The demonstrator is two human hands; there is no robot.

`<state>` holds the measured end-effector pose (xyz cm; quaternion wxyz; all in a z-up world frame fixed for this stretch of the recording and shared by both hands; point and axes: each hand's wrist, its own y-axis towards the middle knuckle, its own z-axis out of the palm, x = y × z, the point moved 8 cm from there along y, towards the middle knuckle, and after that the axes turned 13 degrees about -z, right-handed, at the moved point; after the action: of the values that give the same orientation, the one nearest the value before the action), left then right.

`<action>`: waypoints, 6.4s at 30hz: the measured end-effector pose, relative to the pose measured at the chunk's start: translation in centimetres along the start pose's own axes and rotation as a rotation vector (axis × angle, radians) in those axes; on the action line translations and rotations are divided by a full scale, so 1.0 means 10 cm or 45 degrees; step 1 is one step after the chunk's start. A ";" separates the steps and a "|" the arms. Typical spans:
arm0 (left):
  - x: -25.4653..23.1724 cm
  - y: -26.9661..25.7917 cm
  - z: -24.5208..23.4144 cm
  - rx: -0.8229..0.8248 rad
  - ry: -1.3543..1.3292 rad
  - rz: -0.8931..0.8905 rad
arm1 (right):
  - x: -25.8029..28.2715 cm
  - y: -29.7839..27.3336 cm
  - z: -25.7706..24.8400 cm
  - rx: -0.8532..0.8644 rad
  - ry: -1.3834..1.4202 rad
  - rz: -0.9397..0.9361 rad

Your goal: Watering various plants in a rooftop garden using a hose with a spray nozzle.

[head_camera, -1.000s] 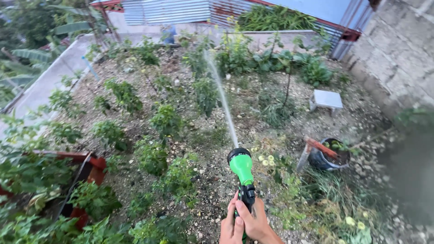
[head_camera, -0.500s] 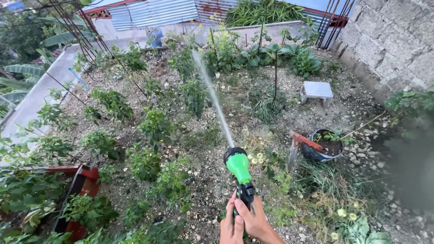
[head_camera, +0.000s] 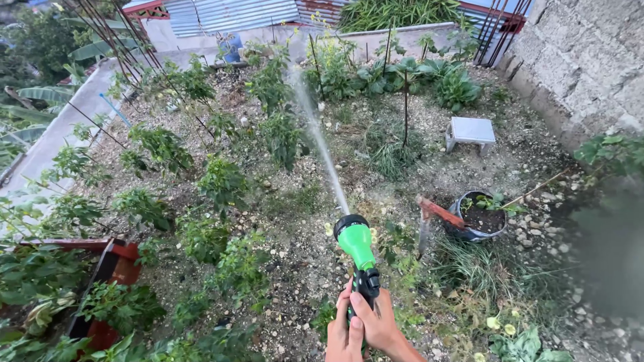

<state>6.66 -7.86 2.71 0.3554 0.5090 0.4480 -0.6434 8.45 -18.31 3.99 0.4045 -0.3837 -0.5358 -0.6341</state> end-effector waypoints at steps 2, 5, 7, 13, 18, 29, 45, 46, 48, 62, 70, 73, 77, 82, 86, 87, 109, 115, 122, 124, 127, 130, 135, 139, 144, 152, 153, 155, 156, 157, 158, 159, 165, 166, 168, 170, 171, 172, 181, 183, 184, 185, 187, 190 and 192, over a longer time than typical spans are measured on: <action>-0.02 0.00 0.06 -0.011 0.010 -0.017 | -0.03 -0.02 -0.04 0.000 0.080 0.011; -0.02 -0.01 0.12 -0.009 0.046 -0.013 | -0.04 -0.04 -0.09 -0.031 0.187 0.017; -0.03 -0.01 0.14 -0.018 0.063 -0.011 | -0.02 -0.02 -0.12 -0.031 0.177 0.027; -0.02 -0.02 0.19 -0.038 0.063 -0.065 | -0.03 -0.07 -0.15 -0.026 0.190 0.037; -0.04 -0.08 0.23 -0.053 0.060 -0.014 | 0.07 -0.08 -0.16 0.008 0.210 -0.019; 0.14 -0.22 -0.07 -0.213 -0.040 -0.060 | 0.23 -0.01 0.19 0.221 -0.013 -0.043; 0.19 -0.47 -0.53 -0.389 -0.114 0.117 | -0.11 -0.06 0.69 0.451 -0.010 -0.056; 0.17 -0.49 -0.57 -0.401 -0.123 0.157 | -0.06 -0.05 0.75 0.474 0.030 -0.089; 0.29 -0.50 -0.65 -0.425 -0.123 0.205 | -0.13 -0.07 0.82 0.487 0.001 -0.063; 0.07 -0.49 -1.15 -0.645 -0.072 0.341 | -0.32 0.19 1.30 0.548 -0.105 0.105; 0.13 -0.47 -1.26 -0.645 -0.058 0.533 | -0.32 0.20 1.40 0.523 -0.052 0.076; 0.05 -0.54 -1.29 -0.635 -0.095 0.488 | -0.60 0.12 1.27 0.395 -0.135 0.081; 0.01 -0.61 -1.32 -0.610 -0.168 0.395 | -0.41 0.19 1.32 0.340 -0.154 -0.061; -0.29 -0.75 -1.36 -0.610 -0.196 0.496 | -0.05 0.24 1.63 0.592 -0.049 0.045; -0.30 -0.77 -1.39 -0.573 -0.240 0.413 | 0.32 0.28 1.85 0.627 0.049 0.044; -0.32 -0.78 -1.38 -0.556 -0.256 0.405 | 0.34 0.29 1.84 0.623 0.017 0.032; -0.32 -0.78 -1.22 -0.517 -0.318 0.400 | 0.20 0.30 1.70 0.672 0.013 -0.027; -0.07 -0.71 -1.19 -0.626 -0.315 0.394 | 0.28 0.29 1.74 0.775 0.035 0.001; -0.18 -0.76 -1.19 -0.686 -0.348 0.373 | 0.15 0.24 1.74 0.763 0.130 0.069; -0.22 -0.78 -1.17 -0.626 -0.377 0.371 | 0.16 0.26 1.68 0.718 -0.013 0.000; -0.28 -0.81 -1.12 -0.583 -0.403 0.335 | 0.32 0.26 1.75 0.736 0.124 -0.015; -0.18 -0.82 -1.12 -0.648 -0.387 0.339 | -0.05 0.18 1.60 0.752 -0.009 0.052; -0.02 -0.80 -1.11 -0.770 -0.352 0.364 | -0.19 0.15 1.57 0.767 -0.004 0.075; 0.10 -0.77 -1.10 -0.801 -0.334 0.376 | -0.21 0.13 1.58 0.778 0.001 0.117; 0.01 -0.81 -1.08 -0.807 -0.344 0.327 | -0.21 0.12 1.54 0.743 -0.068 0.114; -0.01 -0.79 -1.08 -0.717 -0.338 0.265 | 0.12 0.14 1.61 0.855 -0.001 -0.089; -0.02 -0.79 -1.08 -0.717 -0.304 0.299 | 0.09 0.15 1.56 0.807 -0.069 -0.099; 0.01 -0.76 -1.11 -0.716 -0.272 0.335 | 0.12 0.16 1.53 0.759 -0.138 -0.111; 0.01 -0.75 -1.11 -0.708 -0.228 0.405 | 0.20 0.17 1.53 0.721 -0.093 -0.125; 0.00 -0.75 -1.11 -0.700 -0.185 0.474 | 0.28 0.19 1.54 0.685 -0.048 -0.140; 0.01 -0.74 -1.11 -0.700 -0.186 0.477 | 0.25 0.19 1.52 0.687 -0.050 -0.143; 0.00 -0.73 -1.10 -0.692 -0.174 0.503 | 0.20 0.18 1.50 0.688 -0.087 -0.123; 0.12 -0.69 -1.09 -0.752 -0.232 0.402 | 0.08 0.20 1.55 0.744 -0.043 -0.019; 0.16 -0.68 -1.09 -0.785 -0.244 0.382 | 0.08 0.20 1.58 0.761 0.036 -0.003; 0.02 -0.74 -1.09 -0.814 -0.270 0.383 | 0.01 0.20 1.60 0.798 0.020 0.010; 0.01 -0.76 -1.10 -0.844 -0.298 0.382 | -0.02 0.19 1.64 0.839 0.004 0.024; 0.07 -0.74 -1.11 -0.853 -0.329 0.369 | -0.05 0.18 1.66 0.843 0.037 0.097; 0.13 -0.73 -1.12 -0.862 -0.359 0.356 | -0.08 0.17 1.68 0.846 0.069 0.170; 0.13 -0.81 -1.10 -0.844 -0.423 0.328 | -0.17 0.12 1.68 0.902 -0.052 0.157; 0.16 -0.80 -1.09 -0.799 -0.415 0.328 | -0.02 0.14 1.70 0.897 -0.032 0.082; 0.16 -0.78 -1.08 -0.754 -0.406 0.327 | 0.07 0.16 1.71 0.893 -0.011 0.008; 0.19 -0.76 -1.10 -0.748 -0.406 0.327 | 0.05 0.14 1.69 0.888 -0.014 0.007; 0.17 -0.72 -1.10 -0.704 -0.293 0.419 | 0.02 0.14 1.59 0.796 -0.056 -0.059; 0.19 -0.70 -1.12 -0.652 -0.133 0.592 | 0.03 0.13 1.49 0.730 -0.100 -0.149; 0.26 -0.69 -1.14 -0.615 -0.100 0.607 | 0.03 0.11 1.49 0.725 -0.126 -0.136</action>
<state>3.59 5.22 0.76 0.6232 0.4753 0.4418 -0.4365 10.17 -3.69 6.63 0.4353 -0.2565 -0.7307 -0.4592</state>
